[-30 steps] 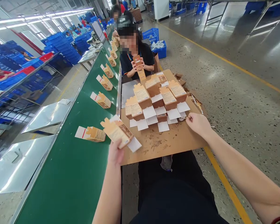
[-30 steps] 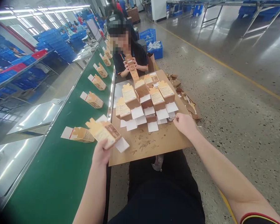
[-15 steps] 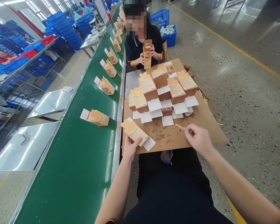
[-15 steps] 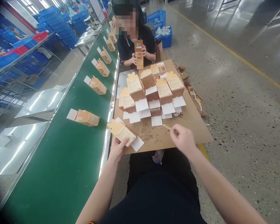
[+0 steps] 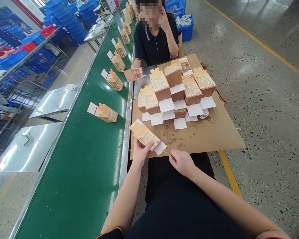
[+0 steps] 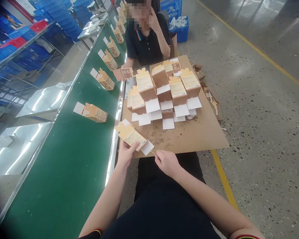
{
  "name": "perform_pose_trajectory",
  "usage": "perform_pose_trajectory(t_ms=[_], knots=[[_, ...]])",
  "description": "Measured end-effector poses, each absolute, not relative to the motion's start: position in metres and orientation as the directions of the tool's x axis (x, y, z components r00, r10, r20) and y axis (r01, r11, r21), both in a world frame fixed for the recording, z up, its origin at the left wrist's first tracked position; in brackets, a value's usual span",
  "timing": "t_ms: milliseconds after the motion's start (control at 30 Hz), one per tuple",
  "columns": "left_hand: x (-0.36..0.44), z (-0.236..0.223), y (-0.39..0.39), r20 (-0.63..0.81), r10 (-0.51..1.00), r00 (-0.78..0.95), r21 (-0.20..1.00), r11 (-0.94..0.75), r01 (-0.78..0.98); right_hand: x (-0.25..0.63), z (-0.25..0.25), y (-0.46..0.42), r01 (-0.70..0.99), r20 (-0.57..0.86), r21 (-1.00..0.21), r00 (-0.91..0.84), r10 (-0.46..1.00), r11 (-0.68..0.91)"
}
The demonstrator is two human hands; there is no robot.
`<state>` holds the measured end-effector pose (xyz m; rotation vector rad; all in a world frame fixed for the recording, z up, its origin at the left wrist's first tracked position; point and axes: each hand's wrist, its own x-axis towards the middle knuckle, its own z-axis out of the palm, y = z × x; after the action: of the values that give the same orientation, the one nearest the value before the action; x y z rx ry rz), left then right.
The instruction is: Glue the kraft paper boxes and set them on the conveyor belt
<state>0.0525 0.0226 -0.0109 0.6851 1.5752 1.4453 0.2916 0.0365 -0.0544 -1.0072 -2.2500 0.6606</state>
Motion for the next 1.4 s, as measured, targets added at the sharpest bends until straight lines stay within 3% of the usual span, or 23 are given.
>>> perform_pose_trajectory(t_ms=[233, 400, 533, 767, 900, 1067, 1267, 1333, 1400], knots=[[0.073, -0.022, 0.004, -0.103, 0.823, -0.558, 0.98, 0.182, 0.087, 0.317, -0.045, 0.044, 0.458, 0.313, -0.758, -0.369, 0.875, 0.464], [0.087, -0.032, -0.009, 0.014, 0.783, -0.621, 0.922, 0.23, 0.311, 0.331, -0.036, 0.043, 0.444, 0.328, -0.793, -0.265, 0.907, 0.416], [0.087, -0.037, -0.013, 0.022, 0.781, -0.625, 0.881, 0.28, 0.381, 0.34, -0.031, 0.036, 0.428, 0.327, -0.811, -0.231, 0.916, 0.398], [0.097, -0.041, -0.011, -0.038, 0.746, -0.665, 0.857, 0.367, 0.362, 0.347, -0.027, 0.028, 0.444, 0.238, -0.84, -0.212, 0.948, 0.311], [0.082, -0.034, -0.006, -0.029, 0.741, -0.671, 0.927, 0.271, 0.26, 0.348, -0.025, 0.033, 0.438, 0.205, -0.854, -0.215, 0.955, 0.282], [-0.014, -0.014, -0.005, 0.141, 0.464, -0.875, 0.97, 0.111, 0.216, 0.358, -0.02, 0.047, 0.441, 0.251, -0.848, -0.156, 0.955, 0.295], [-0.104, 0.0, -0.013, -0.006, 0.365, -0.931, 0.933, 0.336, 0.125, 0.36, -0.017, 0.068, 0.434, 0.298, -0.833, -0.167, 0.94, 0.342], [-0.098, -0.006, -0.023, 0.054, 0.344, -0.937, 0.929, 0.327, 0.173, 0.366, -0.016, 0.07, 0.45, 0.303, -0.826, -0.154, 0.94, 0.34], [-0.08, -0.015, -0.034, 0.25, 0.267, -0.931, 0.906, 0.274, 0.322, 0.376, -0.014, 0.068, 0.483, 0.312, -0.813, -0.109, 0.944, 0.325]])
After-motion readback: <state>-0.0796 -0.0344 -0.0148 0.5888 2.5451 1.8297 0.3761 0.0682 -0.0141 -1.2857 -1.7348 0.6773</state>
